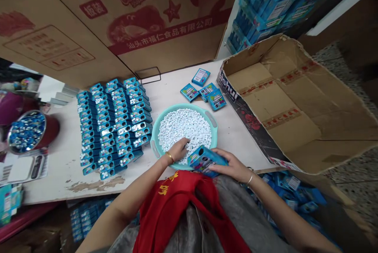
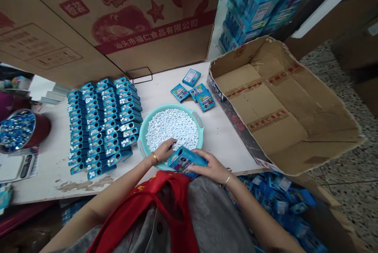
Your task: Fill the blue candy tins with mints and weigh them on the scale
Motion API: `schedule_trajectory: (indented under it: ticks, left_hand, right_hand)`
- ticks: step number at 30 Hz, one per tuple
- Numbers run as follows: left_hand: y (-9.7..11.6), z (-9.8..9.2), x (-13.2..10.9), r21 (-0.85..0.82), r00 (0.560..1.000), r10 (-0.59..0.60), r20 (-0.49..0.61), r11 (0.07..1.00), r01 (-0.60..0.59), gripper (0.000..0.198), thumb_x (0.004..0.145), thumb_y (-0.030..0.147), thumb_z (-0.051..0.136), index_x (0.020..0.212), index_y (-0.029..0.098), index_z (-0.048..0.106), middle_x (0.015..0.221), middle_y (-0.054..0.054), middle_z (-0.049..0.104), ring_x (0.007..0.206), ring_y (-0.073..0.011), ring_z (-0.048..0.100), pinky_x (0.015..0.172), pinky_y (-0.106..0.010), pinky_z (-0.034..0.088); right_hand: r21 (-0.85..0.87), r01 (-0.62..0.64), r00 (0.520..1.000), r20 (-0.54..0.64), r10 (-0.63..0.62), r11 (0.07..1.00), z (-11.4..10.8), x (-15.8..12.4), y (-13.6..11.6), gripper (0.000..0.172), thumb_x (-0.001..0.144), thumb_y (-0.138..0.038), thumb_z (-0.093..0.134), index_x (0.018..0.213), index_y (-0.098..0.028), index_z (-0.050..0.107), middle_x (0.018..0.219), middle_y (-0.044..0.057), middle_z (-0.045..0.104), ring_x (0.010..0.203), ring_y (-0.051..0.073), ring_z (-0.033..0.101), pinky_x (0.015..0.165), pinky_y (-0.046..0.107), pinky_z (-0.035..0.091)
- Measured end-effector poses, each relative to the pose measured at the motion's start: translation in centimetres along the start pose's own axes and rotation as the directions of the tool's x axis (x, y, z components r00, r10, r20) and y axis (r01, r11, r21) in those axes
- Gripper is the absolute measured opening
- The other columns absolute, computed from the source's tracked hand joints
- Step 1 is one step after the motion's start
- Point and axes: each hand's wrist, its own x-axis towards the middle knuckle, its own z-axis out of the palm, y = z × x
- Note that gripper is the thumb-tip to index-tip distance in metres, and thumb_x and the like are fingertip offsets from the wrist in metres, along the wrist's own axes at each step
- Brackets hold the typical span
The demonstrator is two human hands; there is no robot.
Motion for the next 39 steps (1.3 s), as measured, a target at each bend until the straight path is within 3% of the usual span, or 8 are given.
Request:
schedule_trajectory:
  ticks: [4,7,13,16,23,32,36,39]
  left_hand:
    - [0.2,-3.3,-1.0,-0.087,0.996,0.071,-0.054,0.993,-0.075,0.033,0.089,0.025,0.047,0.121,0.017,0.05,0.115,-0.01,0.06,0.105,-0.0211,0.058,0.094,-0.036,0.047]
    - [1.1,-6.8,-2.3,-0.1,0.983,0.153,-0.104,0.981,-0.164,0.032,0.093,0.03,0.044,0.121,0.017,0.05,0.115,-0.011,0.059,0.105,-0.0204,0.057,0.093,-0.036,0.046]
    - [4.8,-13.5,-5.0,-0.009,0.964,0.253,-0.082,0.967,-0.255,0.031,0.094,0.03,0.043,0.121,0.017,0.051,0.109,-0.01,0.059,0.098,-0.0181,0.057,0.088,-0.033,0.047]
    - [6.7,-15.3,-5.5,0.047,0.962,0.272,-0.032,0.961,-0.271,0.029,0.095,0.029,0.042,0.119,0.016,0.052,0.105,-0.01,0.06,0.094,-0.0177,0.057,0.085,-0.032,0.047]
    - [10.5,-17.2,-5.1,0.343,0.971,0.163,0.175,0.915,-0.215,0.027,0.093,0.023,0.041,0.116,0.015,0.053,0.109,-0.01,0.06,0.094,-0.0202,0.06,0.078,-0.031,0.049]
    - [16.7,-17.4,-4.4,0.669,0.968,-0.076,0.239,0.735,-0.107,0.027,0.087,0.009,0.041,0.111,0.015,0.054,0.099,-0.01,0.061,0.075,-0.0215,0.065,0.057,-0.03,0.045]
    - [16.7,-16.9,-4.6,0.695,0.972,-0.052,0.23,0.707,-0.127,0.028,0.09,0.008,0.038,0.111,0.016,0.055,0.096,-0.009,0.06,0.074,-0.0209,0.064,0.057,-0.031,0.046]
    - [14.6,-16.8,-5.0,0.696,0.987,0.027,0.16,0.706,-0.132,0.029,0.093,0.011,0.036,0.112,0.018,0.056,0.096,-0.007,0.06,0.076,-0.0191,0.062,0.06,-0.03,0.046]
  right_hand:
    - [0.018,0.064,0.944,-0.326,-0.054,0.998,-2.1,-0.5,1.3,0.042,0.07,-0.043,0.076,0.104,-0.023,0.062,0.094,0.002,0.069,0.085,0.02,0.064,0.08,0.034,0.054]
    - [-0.117,0.096,0.883,-0.448,-0.139,0.988,-3.1,-0.2,1.9,0.041,0.07,-0.042,0.076,0.103,-0.024,0.061,0.095,0.002,0.067,0.087,0.021,0.062,0.083,0.037,0.053]
    - [-0.318,0.319,0.799,-0.416,-0.434,0.893,-2.4,2.3,1.8,0.035,0.074,-0.036,0.073,0.105,-0.023,0.062,0.105,0.007,0.062,0.101,0.024,0.059,0.092,0.041,0.048]
    - [-0.334,0.35,0.81,-0.362,-0.461,0.875,-1.3,3.4,1.5,0.033,0.077,-0.033,0.071,0.107,-0.024,0.062,0.103,0.006,0.062,0.098,0.023,0.06,0.09,0.039,0.049]
    - [-0.337,0.387,0.809,-0.322,-0.491,0.858,0.4,4.0,1.6,0.031,0.078,-0.028,0.069,0.109,-0.025,0.062,0.108,0.005,0.065,0.102,0.023,0.061,0.093,0.04,0.048]
    - [-0.312,0.396,0.81,-0.324,-0.489,0.863,1.2,4.7,2.7,0.032,0.079,-0.025,0.068,0.11,-0.027,0.061,0.111,0.006,0.063,0.108,0.023,0.059,0.098,0.042,0.046]
    - [-0.313,0.386,0.814,-0.328,-0.48,0.868,1.2,5.0,3.3,0.033,0.079,-0.025,0.067,0.111,-0.027,0.06,0.112,0.006,0.062,0.109,0.023,0.058,0.099,0.043,0.044]
    - [-0.321,0.385,0.811,-0.331,-0.483,0.865,0.8,5.3,3.9,0.033,0.079,-0.022,0.066,0.111,-0.026,0.06,0.113,0.007,0.061,0.111,0.024,0.057,0.101,0.045,0.043]
